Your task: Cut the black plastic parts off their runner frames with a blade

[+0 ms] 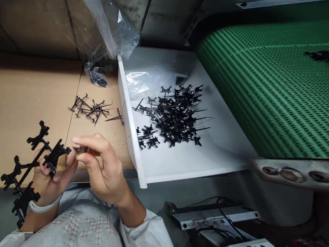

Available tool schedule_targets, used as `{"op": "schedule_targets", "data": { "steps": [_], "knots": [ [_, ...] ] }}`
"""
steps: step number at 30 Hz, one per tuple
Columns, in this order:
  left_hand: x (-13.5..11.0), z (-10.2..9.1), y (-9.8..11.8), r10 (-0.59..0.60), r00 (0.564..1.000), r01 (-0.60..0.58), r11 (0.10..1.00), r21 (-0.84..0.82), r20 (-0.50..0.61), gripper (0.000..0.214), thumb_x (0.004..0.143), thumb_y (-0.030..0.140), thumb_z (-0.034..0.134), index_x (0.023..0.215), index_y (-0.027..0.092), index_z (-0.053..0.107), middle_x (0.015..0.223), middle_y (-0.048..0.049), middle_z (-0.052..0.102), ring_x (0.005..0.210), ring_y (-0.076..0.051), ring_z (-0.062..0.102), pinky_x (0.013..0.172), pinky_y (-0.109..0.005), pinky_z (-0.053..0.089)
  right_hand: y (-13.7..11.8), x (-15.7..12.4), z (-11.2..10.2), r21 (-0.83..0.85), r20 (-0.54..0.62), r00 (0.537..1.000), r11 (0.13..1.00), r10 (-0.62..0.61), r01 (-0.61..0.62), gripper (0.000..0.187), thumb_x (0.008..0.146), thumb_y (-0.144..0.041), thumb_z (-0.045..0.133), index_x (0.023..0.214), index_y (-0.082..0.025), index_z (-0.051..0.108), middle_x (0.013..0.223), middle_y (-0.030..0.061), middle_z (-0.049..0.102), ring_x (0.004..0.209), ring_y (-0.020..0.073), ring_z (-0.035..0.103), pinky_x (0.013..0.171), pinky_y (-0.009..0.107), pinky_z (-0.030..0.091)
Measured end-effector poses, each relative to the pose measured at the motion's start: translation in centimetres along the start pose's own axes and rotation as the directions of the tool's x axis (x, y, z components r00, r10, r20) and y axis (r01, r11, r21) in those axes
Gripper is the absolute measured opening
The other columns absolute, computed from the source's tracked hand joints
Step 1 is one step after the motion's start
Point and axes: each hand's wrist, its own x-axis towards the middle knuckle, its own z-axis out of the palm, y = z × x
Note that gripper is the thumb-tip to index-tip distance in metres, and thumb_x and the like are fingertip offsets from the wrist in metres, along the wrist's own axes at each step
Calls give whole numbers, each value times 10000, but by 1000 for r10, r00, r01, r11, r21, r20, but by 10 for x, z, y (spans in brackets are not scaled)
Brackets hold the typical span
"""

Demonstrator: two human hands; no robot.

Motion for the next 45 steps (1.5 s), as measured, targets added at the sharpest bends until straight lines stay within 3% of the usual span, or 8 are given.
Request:
{"op": "schedule_targets", "data": {
  "steps": [11,17,24,33,40,45],
  "knots": [
    [4,3,1,26,999,-26,1000,15,31,321,927,240,607,669,181,424,480,56,351,463,-55,349,550,-145,430,2,-2,0,-2,54,995,996,-89,89,328,996,-187,490,1317,-219,552,915,41,692,837,150,633,706,300,559],
    [-4,0,-2,44,999,-46,994,99,24,233,962,282,550,735,234,537,516,46,303,449,-90,289,426,-208,293,2,-4,1,-67,41,996,995,-77,79,385,985,-167,499,1353,-278,520,953,29,707,819,169,639,677,339,557],
    [-7,1,-1,32,999,-34,994,106,23,162,948,283,573,859,340,696,490,46,302,429,-122,262,391,-251,253,1,-3,1,-74,17,995,993,-95,96,342,988,-181,493,1314,-259,557,929,37,709,802,168,643,670,341,583],
    [-4,6,1,10,999,-4,993,116,-45,239,924,308,586,688,278,579,462,43,231,445,-130,228,435,-257,290,1,-2,-1,4,12,999,999,-47,47,295,998,-192,491,1280,-238,568,872,13,663,783,129,615,684,275,558],
    [-6,6,0,36,995,-22,989,147,-98,222,915,297,605,694,279,608,499,44,301,439,-122,250,458,-252,374,-1,-5,1,-28,35,996,996,-82,83,319,995,-179,493,1304,-222,559,1026,44,694,871,141,632,754,290,568],
    [-4,2,-1,78,997,-79,990,114,9,184,939,274,576,761,260,619,514,52,347,432,-106,268,426,-213,370,0,-4,0,-47,36,993,992,-113,114,332,982,-145,499,1303,-210,551,984,49,691,848,155,631,732,317,563]
  ]
}}
